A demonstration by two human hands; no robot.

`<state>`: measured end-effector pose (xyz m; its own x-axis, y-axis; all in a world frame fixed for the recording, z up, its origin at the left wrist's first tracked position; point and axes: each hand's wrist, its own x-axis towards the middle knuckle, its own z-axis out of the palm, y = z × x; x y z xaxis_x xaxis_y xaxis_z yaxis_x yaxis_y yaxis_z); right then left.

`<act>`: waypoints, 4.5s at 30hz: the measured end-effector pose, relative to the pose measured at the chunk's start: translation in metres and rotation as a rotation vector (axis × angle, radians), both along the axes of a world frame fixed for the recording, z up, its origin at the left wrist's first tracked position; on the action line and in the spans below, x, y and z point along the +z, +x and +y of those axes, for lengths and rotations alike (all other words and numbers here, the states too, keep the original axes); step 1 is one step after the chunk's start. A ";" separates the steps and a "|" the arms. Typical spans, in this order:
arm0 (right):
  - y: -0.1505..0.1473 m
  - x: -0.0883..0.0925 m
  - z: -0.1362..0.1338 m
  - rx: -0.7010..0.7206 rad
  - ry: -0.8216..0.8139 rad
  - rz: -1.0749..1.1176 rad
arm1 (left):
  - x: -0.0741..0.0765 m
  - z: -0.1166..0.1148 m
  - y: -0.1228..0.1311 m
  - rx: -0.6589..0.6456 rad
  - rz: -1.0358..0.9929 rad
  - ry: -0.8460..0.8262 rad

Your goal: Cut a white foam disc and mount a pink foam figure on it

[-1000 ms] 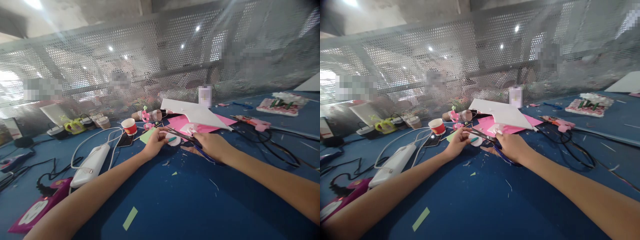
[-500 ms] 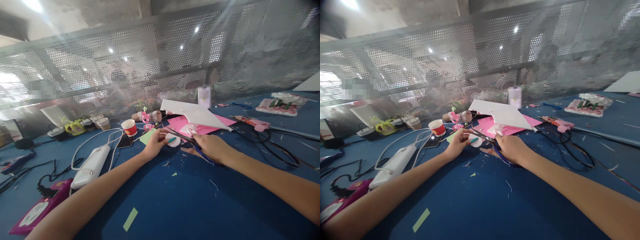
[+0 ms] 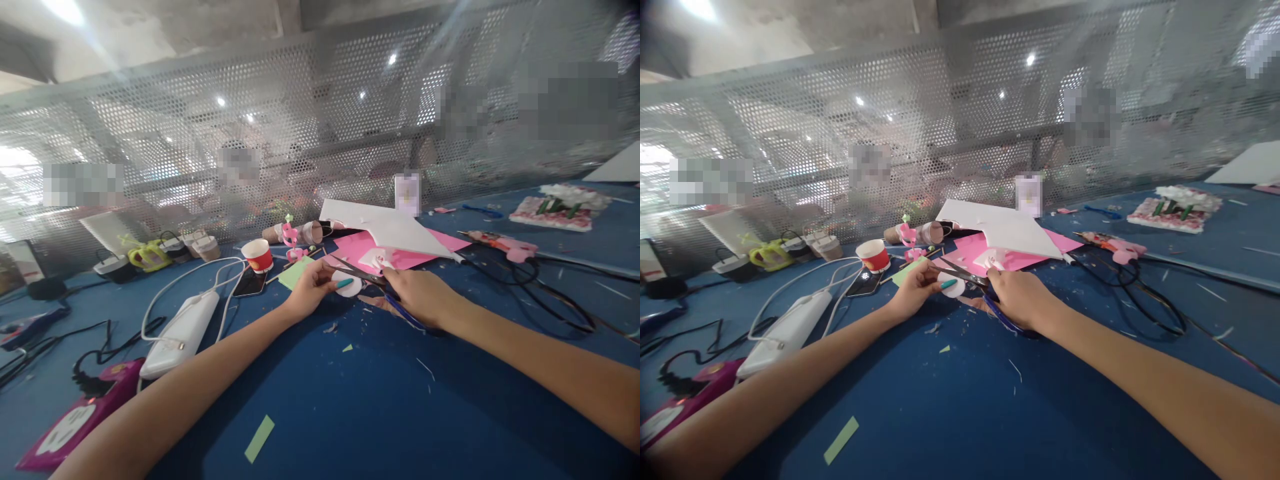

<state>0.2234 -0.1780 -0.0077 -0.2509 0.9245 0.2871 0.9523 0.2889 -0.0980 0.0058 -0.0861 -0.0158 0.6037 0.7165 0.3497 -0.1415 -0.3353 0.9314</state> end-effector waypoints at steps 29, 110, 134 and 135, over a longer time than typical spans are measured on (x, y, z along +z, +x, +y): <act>0.006 0.003 0.003 -0.040 0.095 -0.045 | -0.002 0.001 0.000 0.064 0.001 0.019; 0.009 -0.010 0.010 -0.143 0.075 0.111 | -0.005 0.010 -0.003 0.304 -0.186 -0.083; 0.004 -0.009 0.006 -0.227 0.082 0.102 | -0.007 0.011 -0.005 0.431 -0.139 0.051; 0.004 -0.009 0.006 -0.231 0.083 0.108 | -0.007 0.011 -0.005 0.426 -0.126 0.052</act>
